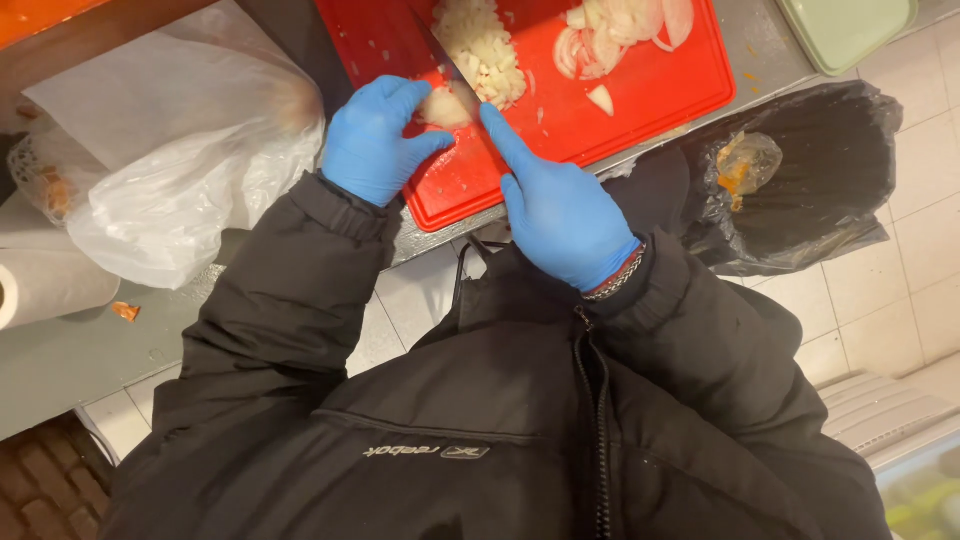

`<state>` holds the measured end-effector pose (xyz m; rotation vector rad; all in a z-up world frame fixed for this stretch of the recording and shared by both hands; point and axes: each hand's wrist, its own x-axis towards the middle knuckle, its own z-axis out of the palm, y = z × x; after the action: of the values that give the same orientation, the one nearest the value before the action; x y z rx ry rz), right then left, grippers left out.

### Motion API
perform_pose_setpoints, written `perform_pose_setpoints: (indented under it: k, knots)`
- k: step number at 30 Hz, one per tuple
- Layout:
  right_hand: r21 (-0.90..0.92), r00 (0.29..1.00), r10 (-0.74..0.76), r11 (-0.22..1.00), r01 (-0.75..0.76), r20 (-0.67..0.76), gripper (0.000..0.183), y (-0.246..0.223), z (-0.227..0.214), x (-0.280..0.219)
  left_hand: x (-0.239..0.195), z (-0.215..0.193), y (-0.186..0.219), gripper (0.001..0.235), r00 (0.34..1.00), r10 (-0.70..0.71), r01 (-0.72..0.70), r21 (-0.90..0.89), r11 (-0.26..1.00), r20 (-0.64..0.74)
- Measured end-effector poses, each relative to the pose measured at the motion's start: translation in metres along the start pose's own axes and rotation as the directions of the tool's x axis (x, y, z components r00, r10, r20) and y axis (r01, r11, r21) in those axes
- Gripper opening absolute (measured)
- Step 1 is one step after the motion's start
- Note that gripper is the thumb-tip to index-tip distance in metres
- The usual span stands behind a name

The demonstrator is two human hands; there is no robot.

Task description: Dicing a white onion on a red cutting board using a chef's knife.

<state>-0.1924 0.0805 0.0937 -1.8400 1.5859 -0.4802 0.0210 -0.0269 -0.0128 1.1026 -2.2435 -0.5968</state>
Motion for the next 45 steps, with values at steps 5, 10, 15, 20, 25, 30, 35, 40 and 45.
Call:
perform_pose_setpoints:
  k: [5, 10, 15, 20, 25, 30, 35, 40, 45]
  knots:
    - [-0.189, 1.000, -0.014, 0.982, 0.010, -0.020, 0.065, 0.012, 0.035, 0.005, -0.005, 0.017, -0.007, 0.039, 0.995, 0.066, -0.060, 0.083, 0.995, -0.073]
    - [-0.220, 0.995, 0.057, 0.973, -0.073, -0.080, 0.065, 0.019, 0.055, 0.031, -0.003, 0.016, -0.010, 0.034, 0.993, 0.065, -0.063, 0.030, 0.998, -0.095]
    - [-0.225, 0.995, 0.067, 0.973, -0.048, 0.075, 0.070, 0.002, 0.019, 0.040, -0.007, 0.009, -0.014, 0.037, 0.993, 0.037, -0.045, -0.079, 0.996, -0.110]
    - [-0.428, 0.993, 0.110, 0.900, -0.084, 0.037, 0.072, 0.000, 0.056, 0.025, -0.008, 0.023, -0.021, 0.021, 0.990, 0.056, -0.055, 0.014, 0.998, -0.129]
    - [-0.284, 0.995, 0.042, 0.956, -0.067, -0.091, 0.069, 0.009, 0.051, 0.044, -0.012, 0.025, -0.016, 0.019, 0.994, 0.062, -0.062, 0.006, 0.998, -0.094]
    - [-0.402, 0.998, 0.023, 0.916, 0.003, 0.059, 0.070, -0.011, 0.046, 0.030, -0.013, 0.018, -0.016, 0.019, 0.991, 0.003, -0.020, -0.130, 0.991, -0.133]
    - [-0.304, 0.986, -0.039, 0.953, -0.012, -0.160, 0.071, 0.026, 0.075, 0.055, -0.001, 0.014, -0.011, 0.013, 0.996, -0.038, 0.022, -0.190, 0.981, -0.084]
    - [-0.166, 0.998, 0.048, 0.985, -0.054, -0.037, 0.064, 0.021, 0.018, 0.050, -0.007, 0.001, -0.012, 0.020, 0.977, -0.077, 0.000, -0.363, 0.932, -0.198]
    - [-0.130, 0.989, -0.055, 0.991, 0.037, -0.139, 0.059, 0.013, 0.025, 0.015, -0.005, -0.038, 0.007, 0.040, 0.943, -0.155, 0.027, -0.398, 0.917, -0.293]
